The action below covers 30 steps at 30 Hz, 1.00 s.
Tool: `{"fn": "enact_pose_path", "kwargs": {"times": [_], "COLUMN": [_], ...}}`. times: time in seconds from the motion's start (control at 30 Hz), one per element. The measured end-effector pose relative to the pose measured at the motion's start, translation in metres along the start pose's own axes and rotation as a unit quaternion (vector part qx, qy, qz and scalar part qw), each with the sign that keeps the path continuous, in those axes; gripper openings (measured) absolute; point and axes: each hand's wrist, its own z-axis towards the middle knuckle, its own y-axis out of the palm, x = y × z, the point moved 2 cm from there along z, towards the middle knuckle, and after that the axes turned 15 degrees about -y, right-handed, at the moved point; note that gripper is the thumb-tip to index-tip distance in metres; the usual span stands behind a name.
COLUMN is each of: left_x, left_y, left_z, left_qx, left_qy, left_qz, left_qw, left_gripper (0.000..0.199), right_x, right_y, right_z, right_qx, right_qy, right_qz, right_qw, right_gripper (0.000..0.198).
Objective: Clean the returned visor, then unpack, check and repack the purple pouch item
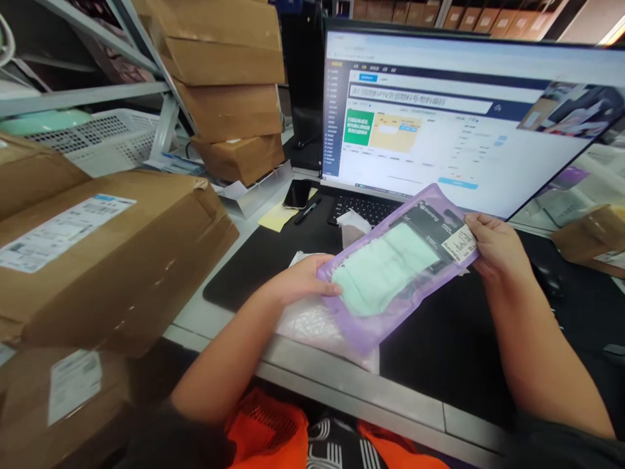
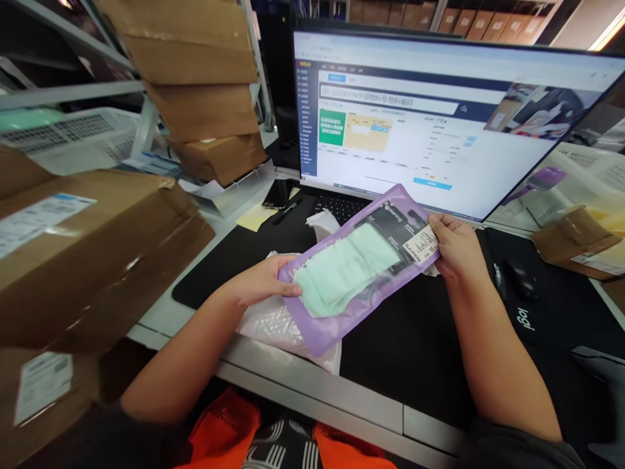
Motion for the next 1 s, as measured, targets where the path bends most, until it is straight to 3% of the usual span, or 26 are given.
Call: {"fn": "enact_pose_path", "kwargs": {"times": [0.1, 0.3, 0.4, 0.47, 0.6, 0.83, 0.9, 0.93, 1.0], "left_x": [-0.002, -0.004, 0.002, 0.008, 0.018, 0.023, 0.018, 0.014, 0.005], "left_y": [-0.005, -0.018, -0.023, -0.028, -0.039, -0.045, -0.046, -0.046, -0.045], "left_z": [0.001, 0.001, -0.002, -0.006, -0.025, -0.078, -0.088, -0.092, -0.101], "left_qx": [0.049, 0.088, 0.129, 0.193, 0.320, 0.412, 0.465, 0.497, 0.565], "left_qy": [0.015, 0.005, 0.027, 0.061, 0.135, 0.164, 0.206, 0.244, 0.335], "left_qz": [0.025, 0.064, 0.094, 0.125, 0.189, 0.305, 0.327, 0.337, 0.346], "left_qw": [0.998, 0.994, 0.987, 0.971, 0.919, 0.842, 0.797, 0.762, 0.669], "left_gripper": [0.051, 0.045, 0.046, 0.043, 0.038, 0.032, 0.027, 0.024, 0.016], "right_x": [-0.010, -0.022, -0.027, -0.032, -0.041, -0.047, -0.050, -0.053, -0.061], "right_y": [-0.006, 0.002, 0.007, 0.008, 0.007, 0.020, 0.025, 0.027, 0.032], "right_z": [0.002, -0.007, -0.014, -0.020, -0.029, -0.038, -0.041, -0.043, -0.051], "right_qx": [0.032, 0.038, 0.039, 0.038, 0.023, -0.063, -0.092, -0.114, -0.177], "right_qy": [-0.005, -0.018, -0.066, -0.118, -0.199, -0.219, -0.262, -0.301, -0.408], "right_qz": [0.024, 0.054, 0.064, 0.048, -0.001, 0.002, -0.035, -0.064, -0.125], "right_qw": [0.999, 0.998, 0.995, 0.991, 0.980, 0.974, 0.960, 0.945, 0.887], "right_gripper": [0.042, 0.045, 0.040, 0.033, 0.026, 0.024, 0.019, 0.017, 0.015]}}
